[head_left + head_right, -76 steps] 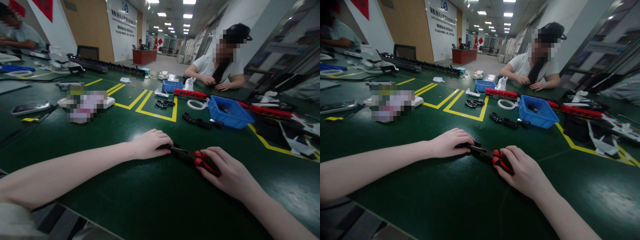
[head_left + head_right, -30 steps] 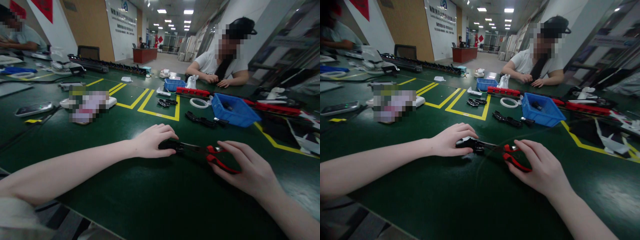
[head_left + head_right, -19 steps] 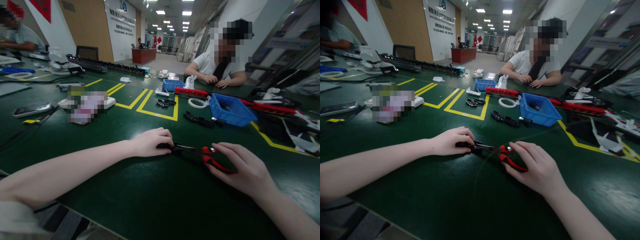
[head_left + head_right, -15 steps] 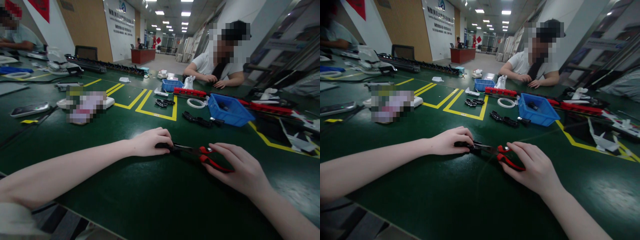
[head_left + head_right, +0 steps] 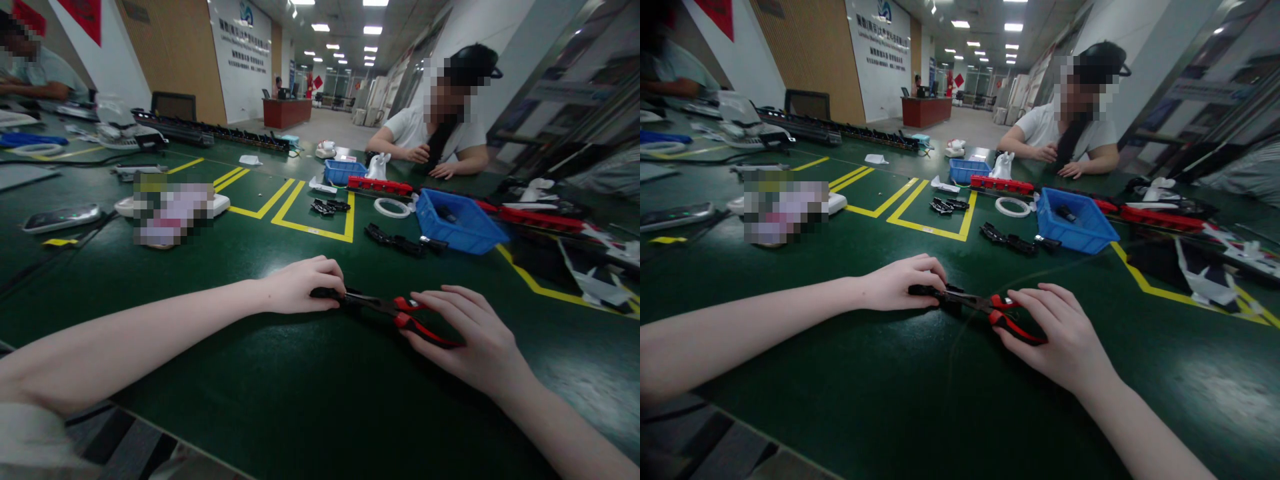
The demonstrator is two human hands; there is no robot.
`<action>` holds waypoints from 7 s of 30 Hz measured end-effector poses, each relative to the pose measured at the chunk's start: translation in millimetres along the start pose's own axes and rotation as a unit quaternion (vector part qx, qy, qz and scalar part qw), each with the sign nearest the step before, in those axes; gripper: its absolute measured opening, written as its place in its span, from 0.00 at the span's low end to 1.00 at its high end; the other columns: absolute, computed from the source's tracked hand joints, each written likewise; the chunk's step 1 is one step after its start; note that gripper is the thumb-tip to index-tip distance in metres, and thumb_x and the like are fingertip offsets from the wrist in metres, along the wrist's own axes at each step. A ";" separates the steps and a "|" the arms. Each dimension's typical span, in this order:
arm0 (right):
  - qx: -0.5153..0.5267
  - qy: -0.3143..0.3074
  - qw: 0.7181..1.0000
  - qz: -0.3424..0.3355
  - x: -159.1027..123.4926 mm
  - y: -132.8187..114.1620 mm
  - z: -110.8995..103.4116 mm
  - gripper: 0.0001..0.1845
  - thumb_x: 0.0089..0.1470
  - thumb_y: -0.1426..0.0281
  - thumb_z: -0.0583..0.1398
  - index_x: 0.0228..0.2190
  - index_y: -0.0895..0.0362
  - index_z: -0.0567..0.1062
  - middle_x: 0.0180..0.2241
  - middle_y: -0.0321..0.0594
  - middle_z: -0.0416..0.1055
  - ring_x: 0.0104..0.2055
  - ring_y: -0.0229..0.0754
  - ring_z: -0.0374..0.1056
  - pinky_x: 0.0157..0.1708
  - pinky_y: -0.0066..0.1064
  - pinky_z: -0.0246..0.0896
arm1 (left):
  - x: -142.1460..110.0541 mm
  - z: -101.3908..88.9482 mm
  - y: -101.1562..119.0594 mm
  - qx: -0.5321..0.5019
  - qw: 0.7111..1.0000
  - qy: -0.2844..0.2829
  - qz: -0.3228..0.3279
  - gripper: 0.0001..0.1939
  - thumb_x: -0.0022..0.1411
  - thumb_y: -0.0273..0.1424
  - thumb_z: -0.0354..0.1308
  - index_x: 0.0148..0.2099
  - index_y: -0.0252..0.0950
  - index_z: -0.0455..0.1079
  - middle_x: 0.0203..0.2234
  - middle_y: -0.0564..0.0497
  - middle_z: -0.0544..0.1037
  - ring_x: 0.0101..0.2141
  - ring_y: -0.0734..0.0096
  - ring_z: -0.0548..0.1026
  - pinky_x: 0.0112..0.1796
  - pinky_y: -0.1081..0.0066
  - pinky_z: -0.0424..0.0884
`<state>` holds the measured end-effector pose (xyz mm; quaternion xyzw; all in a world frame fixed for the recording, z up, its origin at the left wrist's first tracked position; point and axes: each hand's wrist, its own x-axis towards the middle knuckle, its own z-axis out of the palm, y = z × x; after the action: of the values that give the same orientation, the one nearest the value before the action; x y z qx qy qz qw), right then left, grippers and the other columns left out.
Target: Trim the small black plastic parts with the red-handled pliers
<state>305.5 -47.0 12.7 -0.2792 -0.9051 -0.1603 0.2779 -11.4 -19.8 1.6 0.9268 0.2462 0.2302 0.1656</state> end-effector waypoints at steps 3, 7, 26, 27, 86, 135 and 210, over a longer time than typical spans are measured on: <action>0.003 -0.003 1.000 0.001 1.2 -0.7 -0.5 0.18 0.57 0.64 0.63 0.48 0.55 0.70 0.40 0.46 0.77 0.40 0.49 0.75 0.44 0.46 0.71 | 0.2 0.1 -0.1 -0.001 1.000 -0.002 -0.001 0.08 0.66 0.30 0.60 0.47 0.35 0.73 0.47 0.45 0.73 0.47 0.63 0.71 0.47 0.63 0.71; 0.009 -0.009 1.000 0.001 0.9 0.9 -0.6 0.18 0.56 0.64 0.63 0.47 0.56 0.71 0.39 0.46 0.77 0.39 0.49 0.74 0.42 0.45 0.70 | 0.2 0.3 -0.1 0.002 1.000 0.004 0.005 0.08 0.66 0.30 0.60 0.47 0.35 0.73 0.47 0.45 0.73 0.46 0.63 0.72 0.47 0.63 0.70; 0.028 -0.031 0.999 0.016 3.2 -1.2 -4.7 0.16 0.56 0.64 0.63 0.45 0.55 0.72 0.39 0.46 0.77 0.40 0.49 0.74 0.40 0.43 0.70 | -0.4 0.4 0.1 0.003 1.000 0.005 0.009 0.08 0.65 0.29 0.61 0.46 0.34 0.74 0.47 0.44 0.73 0.47 0.62 0.71 0.48 0.61 0.71; 0.027 -0.033 0.999 0.012 3.8 -1.2 -5.3 0.16 0.56 0.64 0.63 0.45 0.55 0.72 0.39 0.46 0.77 0.39 0.49 0.74 0.40 0.43 0.70 | -0.4 0.9 -0.4 0.000 1.000 0.006 0.009 0.08 0.65 0.29 0.61 0.46 0.34 0.73 0.47 0.44 0.73 0.47 0.62 0.71 0.48 0.61 0.71; 0.049 -0.178 0.981 0.059 1.5 3.0 -6.3 0.18 0.58 0.58 0.59 0.44 0.57 0.73 0.37 0.44 0.75 0.30 0.42 0.73 0.27 0.32 0.70 | 2.5 2.5 -4.4 -0.046 0.999 -0.010 -0.008 0.09 0.65 0.28 0.62 0.48 0.36 0.76 0.47 0.45 0.74 0.48 0.62 0.72 0.48 0.64 0.69; -0.007 -0.072 0.997 0.003 -2.5 8.0 3.2 0.21 0.57 0.59 0.60 0.48 0.57 0.71 0.41 0.48 0.75 0.37 0.49 0.74 0.35 0.40 0.70 | 2.2 3.2 -4.8 -0.047 0.999 0.000 0.003 0.08 0.66 0.28 0.61 0.47 0.34 0.76 0.46 0.43 0.74 0.48 0.62 0.73 0.49 0.63 0.69; 0.048 -0.088 0.995 0.008 3.8 9.4 8.4 0.16 0.57 0.56 0.60 0.44 0.49 0.74 0.35 0.42 0.78 0.33 0.50 0.74 0.29 0.44 0.71 | 2.6 0.6 -8.6 -0.013 0.998 0.020 0.054 0.08 0.65 0.29 0.62 0.46 0.32 0.76 0.47 0.42 0.75 0.46 0.63 0.75 0.48 0.65 0.70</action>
<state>305.0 -34.2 9.6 -0.2857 -0.9304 -0.0897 0.2113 -12.4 -11.5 -1.6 0.9320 0.1955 0.2600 0.1597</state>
